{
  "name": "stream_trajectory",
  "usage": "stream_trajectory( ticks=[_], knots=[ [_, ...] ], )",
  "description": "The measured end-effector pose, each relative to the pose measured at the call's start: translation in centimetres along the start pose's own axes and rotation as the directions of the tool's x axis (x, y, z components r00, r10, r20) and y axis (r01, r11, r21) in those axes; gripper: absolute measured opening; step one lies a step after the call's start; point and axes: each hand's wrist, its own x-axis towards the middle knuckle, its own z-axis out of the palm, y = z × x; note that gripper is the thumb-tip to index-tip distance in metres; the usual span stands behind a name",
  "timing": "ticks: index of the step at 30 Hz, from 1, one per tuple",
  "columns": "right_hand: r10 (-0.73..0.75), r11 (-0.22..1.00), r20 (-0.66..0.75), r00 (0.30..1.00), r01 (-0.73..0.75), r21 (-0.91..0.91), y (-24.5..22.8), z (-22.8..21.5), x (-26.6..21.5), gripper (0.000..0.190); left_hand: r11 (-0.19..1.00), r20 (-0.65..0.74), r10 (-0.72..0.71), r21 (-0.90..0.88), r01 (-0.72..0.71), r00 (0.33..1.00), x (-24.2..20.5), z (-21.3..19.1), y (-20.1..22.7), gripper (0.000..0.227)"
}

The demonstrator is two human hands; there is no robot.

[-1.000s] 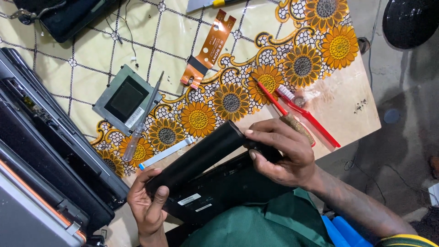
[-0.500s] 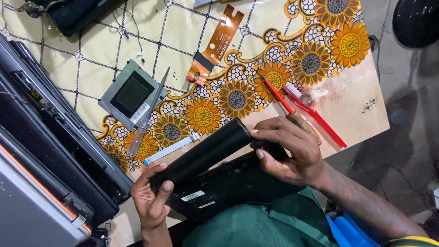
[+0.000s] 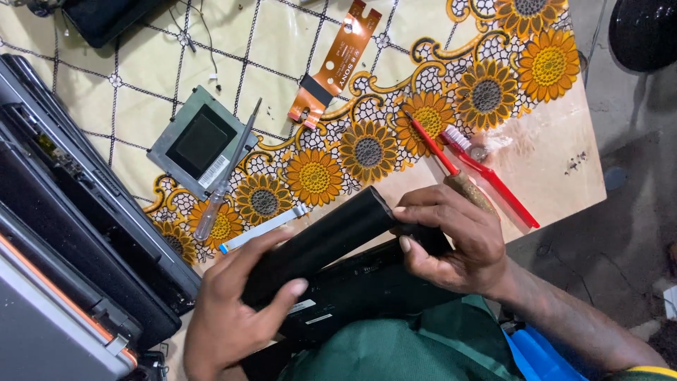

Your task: The person holds a black laptop battery and manipulates its sliding latches with both hands. They repeatedly slide the latches to release the battery from the laptop and then reattach it, testing the connection mechanism.

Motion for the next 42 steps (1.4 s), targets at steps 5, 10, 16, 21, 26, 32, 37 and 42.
stream_trajectory(
  ticks=[5, 10, 16, 21, 26, 32, 37, 42],
  knots=[
    [0.019, 1.000, 0.014, 1.000, -0.019, 0.007, -0.5, 0.0, -0.1, 0.023, 0.947, 0.200, 0.298, 0.063, -0.315, 0.933, 4.6, 1.4, 4.6, 0.063],
    [0.027, 0.999, -0.009, 1.000, -0.027, 0.027, -0.6, 0.2, -0.6, 0.025, 0.929, 0.286, 0.366, -0.061, -0.364, 0.885, 6.3, 2.3, 5.1, 0.049],
    [0.034, 0.996, 0.018, 0.999, -0.035, 0.076, -0.5, -0.1, -0.1, 0.025, 0.919, 0.290, 0.395, -0.131, -0.372, 0.872, 6.7, 2.1, 4.7, 0.044],
    [0.056, 0.990, 0.105, 0.993, -0.069, 0.124, 0.0, -0.6, -0.2, 0.026, 0.915, 0.296, 0.401, -0.161, -0.369, 0.867, 7.0, 2.7, 4.3, 0.047],
    [0.069, 0.979, 0.104, 0.992, -0.088, 0.185, 0.1, -0.5, -0.1, 0.022, 0.918, 0.325, 0.396, -0.119, -0.378, 0.859, 7.2, 2.9, 4.1, 0.045],
    [0.096, 0.983, 0.134, 0.986, -0.114, 0.140, 0.2, -0.6, 0.4, 0.018, 0.938, 0.368, 0.347, -0.138, -0.319, 0.862, 7.8, 3.0, 4.4, 0.044],
    [0.066, 0.985, 0.167, 0.984, -0.091, 0.148, 0.3, -0.7, 0.9, 0.011, 0.942, 0.389, 0.335, -0.108, -0.318, 0.858, 7.9, 3.2, 4.0, 0.046],
    [0.088, 0.987, 0.186, 0.978, -0.111, 0.113, 0.6, -0.6, 0.8, 0.013, 0.947, 0.405, 0.320, -0.106, -0.303, 0.857, 8.1, 3.0, 3.7, 0.047]
  ],
)
